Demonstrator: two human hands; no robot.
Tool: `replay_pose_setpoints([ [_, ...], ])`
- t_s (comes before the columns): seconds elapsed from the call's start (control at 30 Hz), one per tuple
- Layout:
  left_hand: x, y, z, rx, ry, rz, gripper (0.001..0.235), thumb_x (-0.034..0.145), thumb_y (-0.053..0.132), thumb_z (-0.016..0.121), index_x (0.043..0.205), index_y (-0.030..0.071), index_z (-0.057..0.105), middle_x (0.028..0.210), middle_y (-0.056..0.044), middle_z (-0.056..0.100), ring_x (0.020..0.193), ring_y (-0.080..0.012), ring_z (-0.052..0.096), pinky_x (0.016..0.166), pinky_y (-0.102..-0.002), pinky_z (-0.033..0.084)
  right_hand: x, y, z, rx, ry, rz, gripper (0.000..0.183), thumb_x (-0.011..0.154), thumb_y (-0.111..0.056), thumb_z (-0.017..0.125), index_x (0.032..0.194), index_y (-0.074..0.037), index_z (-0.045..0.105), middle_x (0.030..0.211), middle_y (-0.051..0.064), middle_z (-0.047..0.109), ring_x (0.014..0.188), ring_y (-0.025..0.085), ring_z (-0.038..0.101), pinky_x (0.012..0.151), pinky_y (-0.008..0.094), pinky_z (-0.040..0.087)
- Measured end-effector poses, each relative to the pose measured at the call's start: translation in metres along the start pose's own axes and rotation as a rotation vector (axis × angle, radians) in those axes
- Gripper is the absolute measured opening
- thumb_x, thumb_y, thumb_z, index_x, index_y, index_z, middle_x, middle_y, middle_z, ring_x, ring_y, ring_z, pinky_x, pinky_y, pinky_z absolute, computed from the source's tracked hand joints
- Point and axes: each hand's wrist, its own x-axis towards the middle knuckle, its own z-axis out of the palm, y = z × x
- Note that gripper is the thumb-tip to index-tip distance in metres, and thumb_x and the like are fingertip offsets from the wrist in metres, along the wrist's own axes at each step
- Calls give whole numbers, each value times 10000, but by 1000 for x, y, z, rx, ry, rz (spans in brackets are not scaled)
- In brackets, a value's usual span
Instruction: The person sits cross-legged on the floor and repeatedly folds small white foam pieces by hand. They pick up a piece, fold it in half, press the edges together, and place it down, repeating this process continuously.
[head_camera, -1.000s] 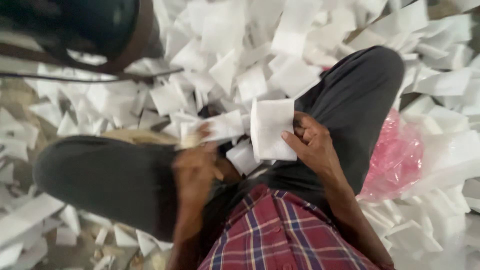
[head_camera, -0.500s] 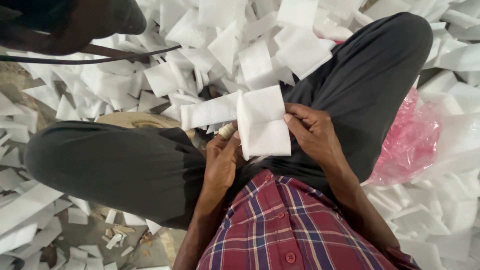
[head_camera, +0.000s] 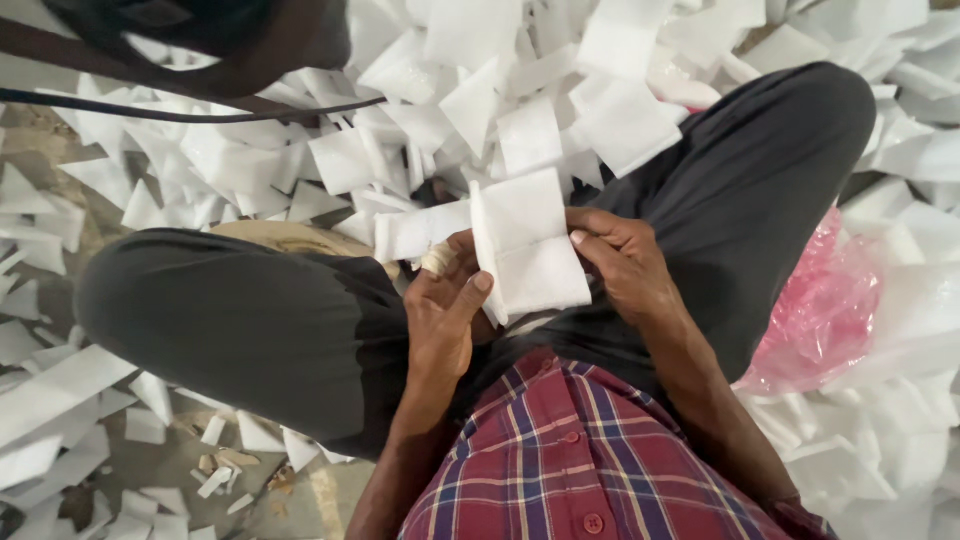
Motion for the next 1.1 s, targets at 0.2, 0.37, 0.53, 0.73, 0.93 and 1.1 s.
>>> replay_pose_setpoints([
  [0.2,19,21,-5,-249,209,18,461,997,-27,704,1409,-124,521,1264,-170,626,1089,-217,590,908,-335,492,26,-31,16,288,-279,-9,577,982,-143,544,1507,67,431,1448,181,598,1125,129,659,866,234,552],
  [0.37,39,55,0,-233,253,159,476,948,4,684,1377,-99,505,1281,-156,637,1168,-223,645,1013,-353,542,51,-66,42,213,-473,-287,830,1035,-477,603,1592,87,357,1628,196,447,1293,127,575,951,223,512],
  [0.53,55,79,3,-251,233,290,488,964,-10,698,1401,-100,500,1299,-153,626,1194,-212,623,1044,-345,520,72,-93,62,186,-498,-337,914,1007,-559,639,1585,88,352,1602,203,448,1250,146,597,1014,274,543],
  [0.73,49,63,0,-179,135,250,545,928,-15,736,1416,-86,505,1300,-142,618,1185,-203,614,1033,-343,513,63,-84,47,218,-500,-295,914,985,-556,669,1567,74,352,1561,208,468,1315,186,594,1071,332,538],
  [0.93,47,41,2,-104,-1,-95,550,880,24,742,1383,-80,544,1224,-140,666,1116,-204,648,943,-343,537,25,-32,-6,300,-382,-227,819,996,-498,714,1502,92,456,1406,190,594,1252,208,636,1055,333,531],
  [1.1,50,32,13,27,-203,-204,505,898,67,723,1353,-96,578,1195,-142,695,1131,-199,666,985,-338,556,-14,-8,-42,77,-72,-317,561,1024,-326,734,1370,89,581,1191,127,714,1103,192,684,998,323,569],
])
